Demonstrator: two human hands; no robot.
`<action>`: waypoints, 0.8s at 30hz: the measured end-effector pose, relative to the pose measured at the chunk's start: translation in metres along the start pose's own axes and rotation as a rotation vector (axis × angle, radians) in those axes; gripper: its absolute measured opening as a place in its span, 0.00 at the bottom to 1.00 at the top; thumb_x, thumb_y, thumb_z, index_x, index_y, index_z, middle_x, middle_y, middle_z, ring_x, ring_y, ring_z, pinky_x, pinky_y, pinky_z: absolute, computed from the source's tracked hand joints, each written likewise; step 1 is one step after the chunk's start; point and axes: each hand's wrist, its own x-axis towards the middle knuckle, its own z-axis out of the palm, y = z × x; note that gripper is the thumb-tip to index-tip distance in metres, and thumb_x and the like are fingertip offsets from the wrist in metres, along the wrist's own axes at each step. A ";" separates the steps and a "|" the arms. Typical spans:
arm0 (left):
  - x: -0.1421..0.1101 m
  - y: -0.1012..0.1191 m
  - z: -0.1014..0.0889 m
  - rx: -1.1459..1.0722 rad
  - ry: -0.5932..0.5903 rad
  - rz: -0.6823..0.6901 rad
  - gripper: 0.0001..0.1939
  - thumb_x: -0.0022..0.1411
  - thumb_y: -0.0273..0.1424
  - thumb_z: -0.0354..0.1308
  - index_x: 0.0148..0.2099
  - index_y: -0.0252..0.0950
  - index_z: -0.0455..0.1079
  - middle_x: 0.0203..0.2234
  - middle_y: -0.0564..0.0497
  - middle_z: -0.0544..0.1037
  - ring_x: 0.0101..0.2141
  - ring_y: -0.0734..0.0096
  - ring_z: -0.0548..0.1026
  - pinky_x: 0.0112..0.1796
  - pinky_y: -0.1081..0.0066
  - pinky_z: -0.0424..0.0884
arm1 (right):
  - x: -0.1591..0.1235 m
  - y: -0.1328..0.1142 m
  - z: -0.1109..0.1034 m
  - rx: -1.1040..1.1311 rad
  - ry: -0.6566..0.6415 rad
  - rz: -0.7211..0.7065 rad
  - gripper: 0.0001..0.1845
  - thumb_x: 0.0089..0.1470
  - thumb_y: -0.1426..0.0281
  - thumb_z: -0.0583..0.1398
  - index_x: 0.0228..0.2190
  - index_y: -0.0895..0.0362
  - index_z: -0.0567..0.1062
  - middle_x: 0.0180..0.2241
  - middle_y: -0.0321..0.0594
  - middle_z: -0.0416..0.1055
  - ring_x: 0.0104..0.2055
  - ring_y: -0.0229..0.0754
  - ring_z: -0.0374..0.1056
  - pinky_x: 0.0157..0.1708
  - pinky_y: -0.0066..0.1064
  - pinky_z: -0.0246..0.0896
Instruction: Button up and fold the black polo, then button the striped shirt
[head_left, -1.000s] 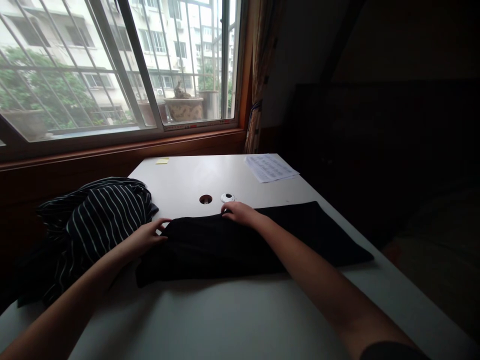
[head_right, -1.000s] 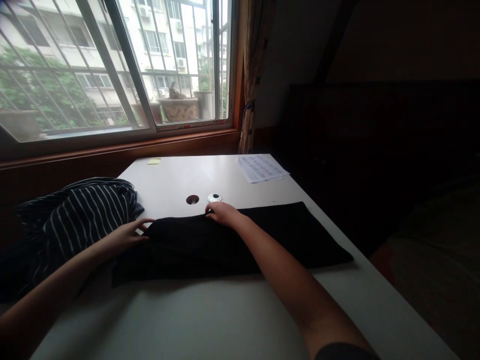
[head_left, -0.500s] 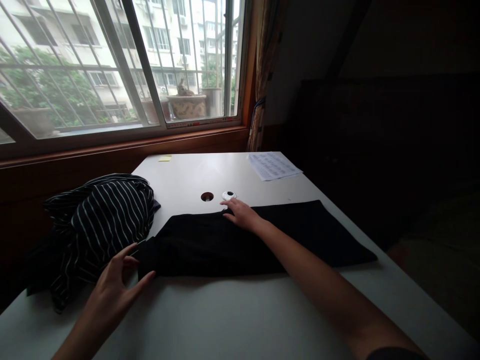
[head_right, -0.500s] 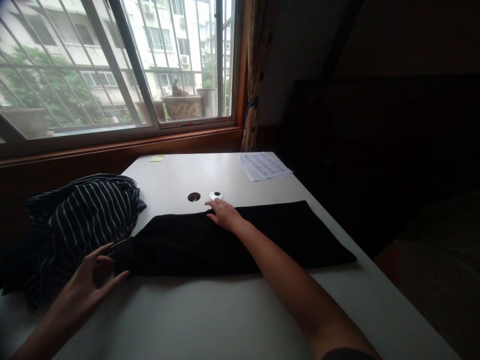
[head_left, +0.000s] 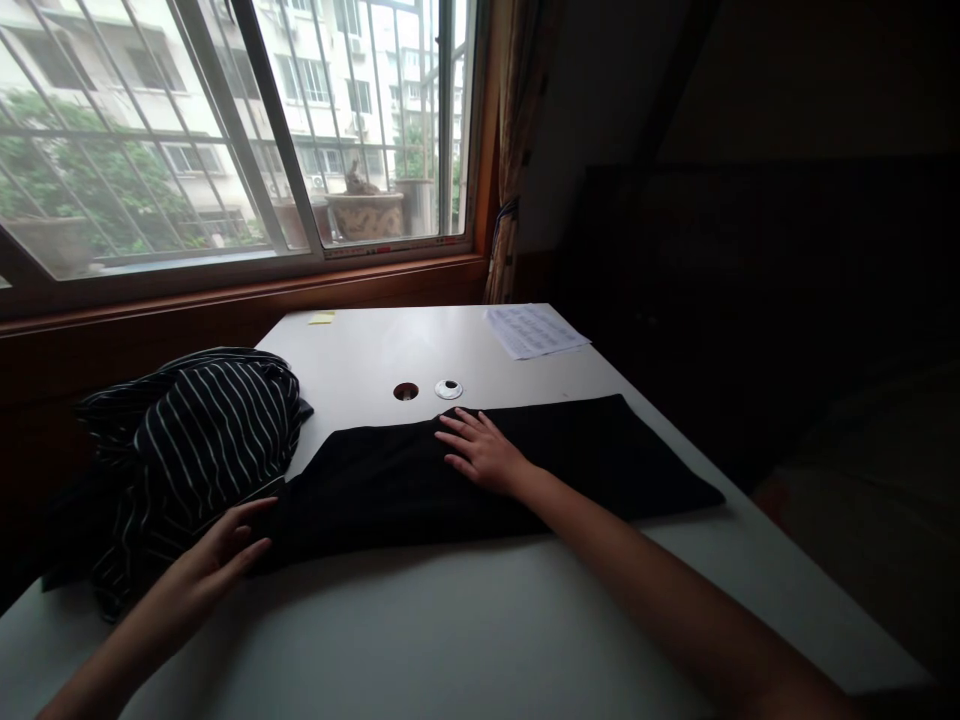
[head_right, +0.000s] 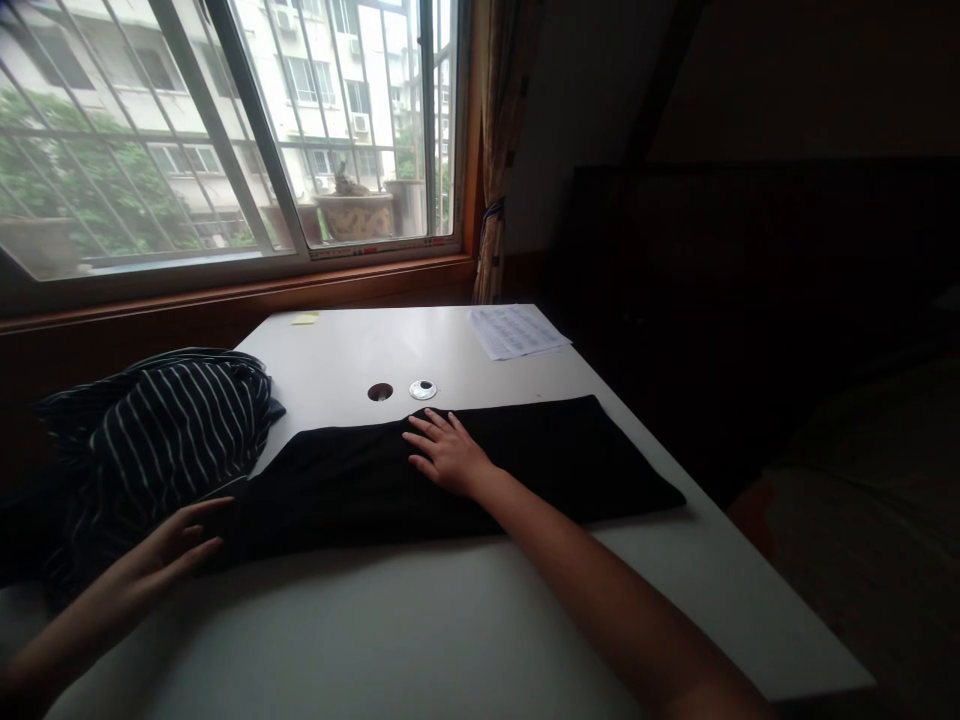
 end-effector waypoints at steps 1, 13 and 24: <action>0.000 -0.006 -0.002 0.017 -0.080 -0.008 0.33 0.60 0.53 0.53 0.61 0.40 0.64 0.34 0.48 0.79 0.36 0.57 0.80 0.36 0.65 0.76 | 0.000 0.000 0.000 0.006 -0.021 0.007 0.26 0.66 0.57 0.51 0.62 0.47 0.63 0.68 0.40 0.52 0.70 0.52 0.41 0.66 0.56 0.36; 0.016 0.088 0.021 0.598 0.158 0.482 0.28 0.65 0.35 0.47 0.67 0.38 0.60 0.63 0.41 0.62 0.60 0.49 0.63 0.59 0.52 0.62 | 0.009 -0.010 0.001 -0.032 -0.008 -0.058 0.29 0.66 0.55 0.51 0.63 0.53 0.63 0.67 0.44 0.53 0.71 0.52 0.40 0.67 0.56 0.35; 0.111 0.120 0.138 0.621 -0.113 0.431 0.32 0.71 0.46 0.43 0.70 0.36 0.52 0.68 0.40 0.54 0.67 0.45 0.49 0.62 0.44 0.48 | 0.005 0.004 0.006 -0.012 -0.044 -0.072 0.29 0.66 0.55 0.49 0.64 0.52 0.59 0.68 0.43 0.50 0.70 0.48 0.43 0.67 0.53 0.38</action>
